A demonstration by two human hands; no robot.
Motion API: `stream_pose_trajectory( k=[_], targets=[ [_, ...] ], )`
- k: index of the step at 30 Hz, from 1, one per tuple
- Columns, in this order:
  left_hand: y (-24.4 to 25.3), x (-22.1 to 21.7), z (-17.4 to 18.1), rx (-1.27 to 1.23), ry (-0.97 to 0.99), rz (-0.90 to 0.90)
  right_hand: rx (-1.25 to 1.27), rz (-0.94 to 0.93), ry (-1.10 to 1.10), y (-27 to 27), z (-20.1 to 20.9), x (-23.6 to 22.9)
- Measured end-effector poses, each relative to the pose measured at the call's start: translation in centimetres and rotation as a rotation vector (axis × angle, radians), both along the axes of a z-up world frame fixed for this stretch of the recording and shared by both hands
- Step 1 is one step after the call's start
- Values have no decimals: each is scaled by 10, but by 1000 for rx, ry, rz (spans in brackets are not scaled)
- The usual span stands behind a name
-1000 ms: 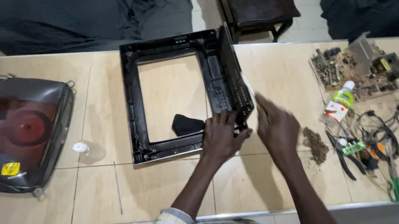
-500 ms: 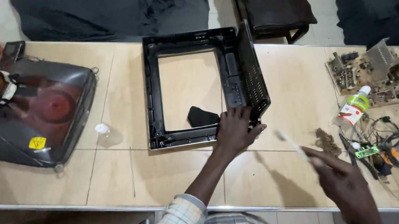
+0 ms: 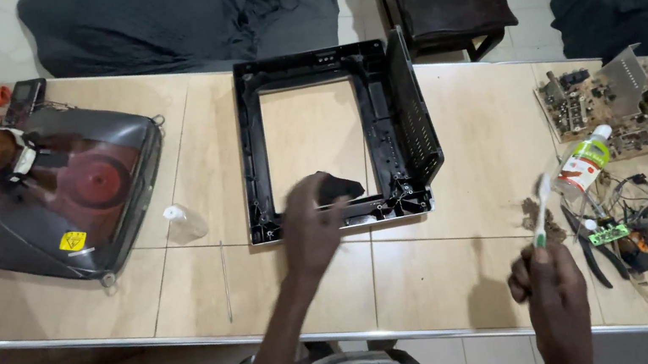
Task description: Cleaning the inner plastic frame of a television using a toothbrush and a small tool to remove accumulated dust and debris.
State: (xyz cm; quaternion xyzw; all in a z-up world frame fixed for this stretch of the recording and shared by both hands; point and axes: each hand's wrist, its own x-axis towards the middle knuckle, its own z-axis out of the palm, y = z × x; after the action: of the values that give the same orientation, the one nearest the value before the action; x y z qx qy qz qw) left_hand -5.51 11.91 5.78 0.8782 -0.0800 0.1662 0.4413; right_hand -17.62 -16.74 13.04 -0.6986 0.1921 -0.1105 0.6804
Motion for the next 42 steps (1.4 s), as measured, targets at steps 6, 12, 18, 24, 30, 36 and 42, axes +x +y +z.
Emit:
stream_pose_trajectory(
  k=[6,12,18,24,30,36,42],
  targets=[
    [59,-39,20,139,404,437,-603,4,67,4,7,106],
    [87,-40,-78,-117,713,441,-749,253,9,28,-12,221],
    [87,-33,-46,-276,629,544,-910,286,16,27,-45,225],
    [95,20,-44,-269,340,561,-992,-43,259,64,-11,107],
    [81,95,-79,-405,104,536,-833,-119,261,120,-3,37],
    [101,149,-107,-388,117,382,-596,83,491,156,10,13],
    [108,186,-100,-467,139,203,-626,402,594,138,13,15]
  ],
)
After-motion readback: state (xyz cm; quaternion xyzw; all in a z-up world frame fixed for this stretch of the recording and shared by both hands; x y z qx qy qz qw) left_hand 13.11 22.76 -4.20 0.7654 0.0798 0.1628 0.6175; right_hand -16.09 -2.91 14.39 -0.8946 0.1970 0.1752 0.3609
